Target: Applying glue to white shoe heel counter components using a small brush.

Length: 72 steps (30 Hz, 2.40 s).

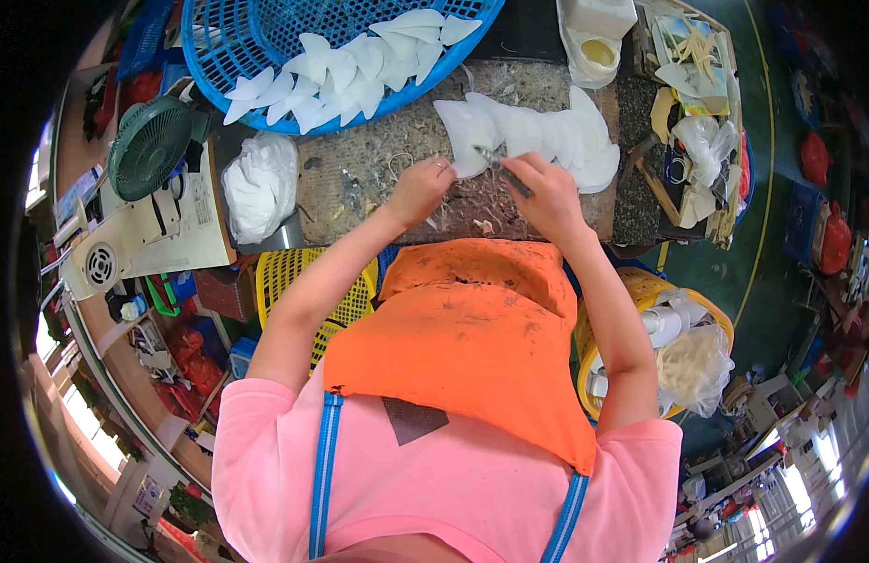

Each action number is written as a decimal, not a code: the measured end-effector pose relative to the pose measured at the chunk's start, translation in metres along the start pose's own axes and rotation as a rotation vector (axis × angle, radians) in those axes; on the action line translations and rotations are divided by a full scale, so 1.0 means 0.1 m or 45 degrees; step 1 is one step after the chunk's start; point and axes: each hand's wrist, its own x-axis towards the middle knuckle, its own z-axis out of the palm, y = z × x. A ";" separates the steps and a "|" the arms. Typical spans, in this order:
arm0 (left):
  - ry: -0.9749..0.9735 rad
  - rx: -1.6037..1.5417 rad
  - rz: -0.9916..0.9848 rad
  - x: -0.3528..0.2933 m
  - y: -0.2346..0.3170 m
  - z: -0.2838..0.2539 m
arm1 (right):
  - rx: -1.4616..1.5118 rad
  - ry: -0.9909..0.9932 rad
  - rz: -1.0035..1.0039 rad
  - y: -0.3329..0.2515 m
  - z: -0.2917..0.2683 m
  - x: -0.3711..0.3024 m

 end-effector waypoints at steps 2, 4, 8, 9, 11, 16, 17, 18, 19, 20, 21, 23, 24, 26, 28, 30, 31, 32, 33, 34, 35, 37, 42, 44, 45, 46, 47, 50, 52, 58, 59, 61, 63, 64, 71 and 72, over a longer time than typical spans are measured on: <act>-0.058 -0.124 -0.081 -0.02 -0.06 0.06 | -0.002 -0.111 -0.091 0.01 0.06 -0.04; 0.061 -0.377 -0.220 0.09 -0.10 -0.01 | -0.073 -0.252 -0.274 0.04 0.10 -0.06; 0.025 -0.301 -0.168 0.16 -0.17 -0.11 | -0.154 -0.213 -0.418 0.06 0.27 -0.01; 0.039 -0.267 -0.140 0.18 -0.16 -0.09 | -0.225 -0.300 -0.292 0.12 0.34 -0.05; 0.069 -0.190 -0.131 0.20 -0.18 -0.18 | -0.278 -0.373 -0.211 0.11 0.36 -0.02; 0.186 -0.237 -0.258 0.20 -0.08 -0.47 | 0.107 -0.223 0.261 -0.28 0.11 0.08; 0.126 -0.188 -0.254 0.19 -0.09 -0.49 | 0.110 -0.229 0.245 -0.26 0.16 0.08; 0.128 -0.189 -0.245 0.23 -0.08 -0.54 | -0.013 -0.200 0.184 -0.15 0.22 0.08; 0.206 -0.181 -0.267 0.28 -0.10 -0.66 | -0.134 -0.166 0.134 -0.03 0.32 0.10; 0.282 -0.178 -0.287 0.33 -0.13 -0.78 | -0.141 -0.153 0.151 0.09 0.40 0.11; 0.385 -0.029 -0.286 0.37 -0.20 -1.01 | -0.108 -0.093 0.271 0.21 0.49 0.09; 0.546 0.326 -0.205 0.35 -0.67 -1.45 | -0.088 -0.040 0.405 0.36 0.48 0.15; 0.547 0.565 -0.269 0.37 -0.82 -1.64 | 0.003 -0.062 0.592 0.44 0.44 0.21; 0.411 0.768 -0.382 0.24 -1.32 -1.79 | 0.090 -0.046 0.837 0.52 0.34 0.39; 0.297 0.767 -0.422 0.26 -1.68 -1.82 | 0.016 0.098 0.779 0.60 0.35 0.59; 0.081 0.858 -0.976 0.34 -1.87 -1.78 | -0.057 0.202 0.661 0.61 0.43 0.61; 0.078 0.854 -0.960 0.38 -1.88 -1.79 | -0.032 0.209 0.412 0.59 0.44 0.61; 0.068 0.865 -1.049 0.41 -1.88 -1.82 | -0.008 0.214 0.159 0.58 0.45 0.61; 0.055 0.871 -1.141 0.45 -1.84 -1.84 | -0.015 0.218 0.168 0.54 0.46 0.56; 0.138 0.841 -1.176 0.46 -1.79 -1.85 | -0.091 0.151 0.066 0.45 0.46 0.47; 0.139 0.843 -1.177 0.47 -1.71 -1.87 | -0.166 0.082 -0.039 0.37 0.47 0.39; 0.606 0.593 -0.732 0.60 -1.45 -1.79 | -0.245 0.087 -0.038 0.37 0.45 0.30; 0.273 -0.163 -0.195 0.77 -0.05 -0.78 | -0.139 0.070 -0.273 0.30 0.50 0.68; 0.189 -0.267 -0.316 0.64 -0.16 -0.41 | -0.178 -0.095 -0.264 0.32 0.55 0.79; 0.068 -0.146 -0.430 0.55 -0.22 -0.28 | -0.213 -0.263 -0.250 0.34 0.59 0.79; -0.048 -0.025 -0.551 0.53 -0.22 -0.24 | -0.195 -0.168 -0.320 0.39 0.64 0.67; -0.044 -0.028 -0.553 0.55 -0.22 -0.19 | -0.198 -0.172 -0.322 0.45 0.66 0.52; -0.065 0.066 -0.725 0.61 -0.18 -0.09 | -0.261 -0.306 -0.252 0.30 0.60 0.11; -0.012 0.149 -0.694 0.65 -0.24 -0.02 | 0.003 -0.293 -0.129 0.20 0.51 0.02; 0.300 -0.193 -0.539 0.56 -0.20 -0.03 | -0.119 -0.107 0.007 0.25 0.44 -0.18; 0.300 -0.192 -0.534 0.52 -0.15 -0.06 | -0.049 -0.257 0.014 0.23 0.43 -0.21; 0.509 -0.217 -0.300 0.48 0.15 -0.39 | 0.044 -0.286 0.163 0.21 0.32 -0.14; 0.508 -0.084 -0.184 0.30 0.19 -0.42 | 0.281 -0.345 0.639 0.09 0.08 0.01; 0.501 0.046 -0.062 0.23 0.19 -0.41 | 0.478 -0.292 0.830 0.05 0.02 0.08; 0.265 0.176 0.101 -0.12 0.04 0.27 | 0.195 0.010 0.436 0.38 0.66 0.61; 0.267 0.179 0.095 -0.13 0.01 0.28 | 0.197 0.005 0.431 0.34 0.70 0.61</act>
